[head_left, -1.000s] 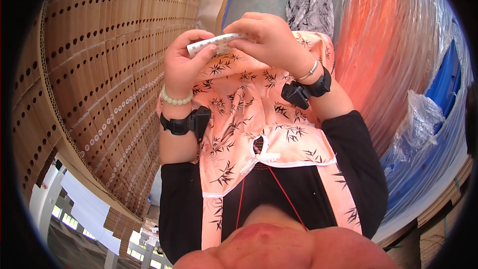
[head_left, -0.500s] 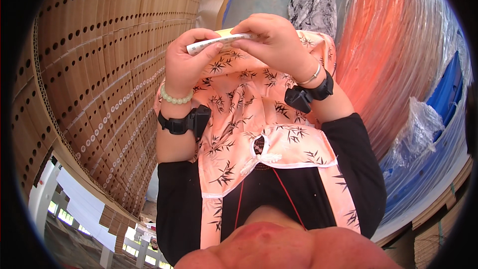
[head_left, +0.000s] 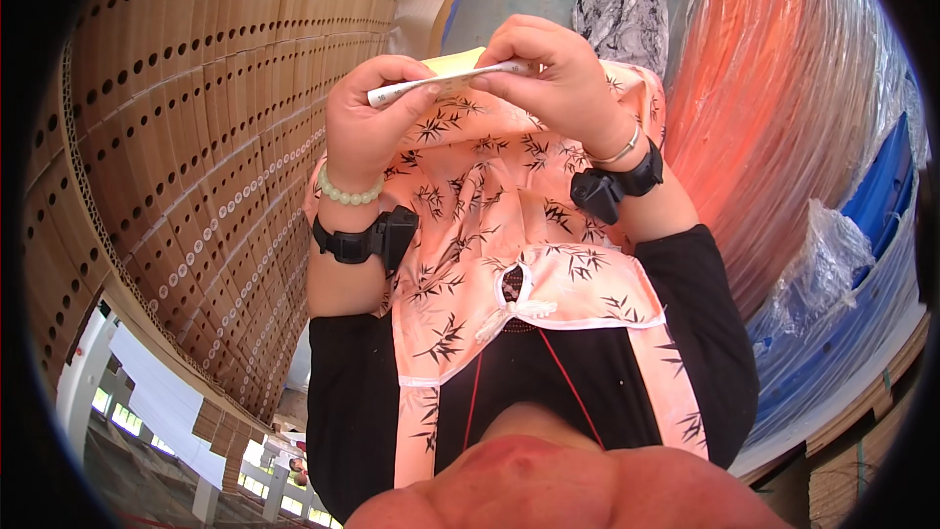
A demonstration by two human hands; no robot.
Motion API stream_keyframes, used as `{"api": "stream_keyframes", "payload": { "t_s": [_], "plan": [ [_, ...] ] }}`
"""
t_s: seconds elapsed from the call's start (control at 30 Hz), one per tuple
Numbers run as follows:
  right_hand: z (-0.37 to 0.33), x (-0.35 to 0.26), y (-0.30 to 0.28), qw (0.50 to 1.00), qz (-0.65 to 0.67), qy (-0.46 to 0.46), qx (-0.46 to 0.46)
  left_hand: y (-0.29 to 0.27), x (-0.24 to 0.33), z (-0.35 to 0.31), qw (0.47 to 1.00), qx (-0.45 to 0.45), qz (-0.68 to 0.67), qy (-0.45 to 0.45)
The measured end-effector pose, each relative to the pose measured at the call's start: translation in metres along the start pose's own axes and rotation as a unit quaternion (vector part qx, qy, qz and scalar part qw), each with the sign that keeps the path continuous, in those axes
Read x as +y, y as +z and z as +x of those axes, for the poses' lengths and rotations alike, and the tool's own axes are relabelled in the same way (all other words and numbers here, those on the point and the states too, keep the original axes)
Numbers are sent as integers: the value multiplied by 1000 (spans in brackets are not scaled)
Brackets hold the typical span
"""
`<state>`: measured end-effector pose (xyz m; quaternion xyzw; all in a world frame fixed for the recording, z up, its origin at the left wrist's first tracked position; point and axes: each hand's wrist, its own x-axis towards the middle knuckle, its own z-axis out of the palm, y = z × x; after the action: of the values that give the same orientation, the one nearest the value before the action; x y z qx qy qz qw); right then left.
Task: Peel circular labels from a large sheet and apply them to small cardboard or paper slips.
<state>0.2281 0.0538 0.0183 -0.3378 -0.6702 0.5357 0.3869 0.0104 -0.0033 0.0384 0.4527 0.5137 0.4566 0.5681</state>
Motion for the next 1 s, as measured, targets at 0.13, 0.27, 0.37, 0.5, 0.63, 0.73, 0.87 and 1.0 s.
{"api": "stream_keyframes", "payload": {
  "t_s": [0.13,0.27,0.37,0.5,0.63,0.73,0.87,1.0],
  "plan": [
    [-2,4,-6,1000,2,8,-12,0,4,-2,1000,20,1,-21],
    [-1,12,-8,999,43,-7,14,-1,2,0,998,60,-20,-29],
    [-2,16,-5,997,69,20,21,-8,0,-2,996,77,-39,-17],
    [-5,22,-10,990,120,78,20,-9,-1,-2,992,117,-35,10],
    [-7,27,-9,965,222,134,27,-13,-4,-1,992,114,-57,7],
    [-8,30,-6,957,245,152,21,-9,-2,1,992,110,-60,3],
    [-8,34,-1,952,268,146,11,-8,-5,-2,993,119,-24,5],
    [-7,36,1,946,285,156,-4,-5,-2,-4,988,149,19,24]
  ]
}}
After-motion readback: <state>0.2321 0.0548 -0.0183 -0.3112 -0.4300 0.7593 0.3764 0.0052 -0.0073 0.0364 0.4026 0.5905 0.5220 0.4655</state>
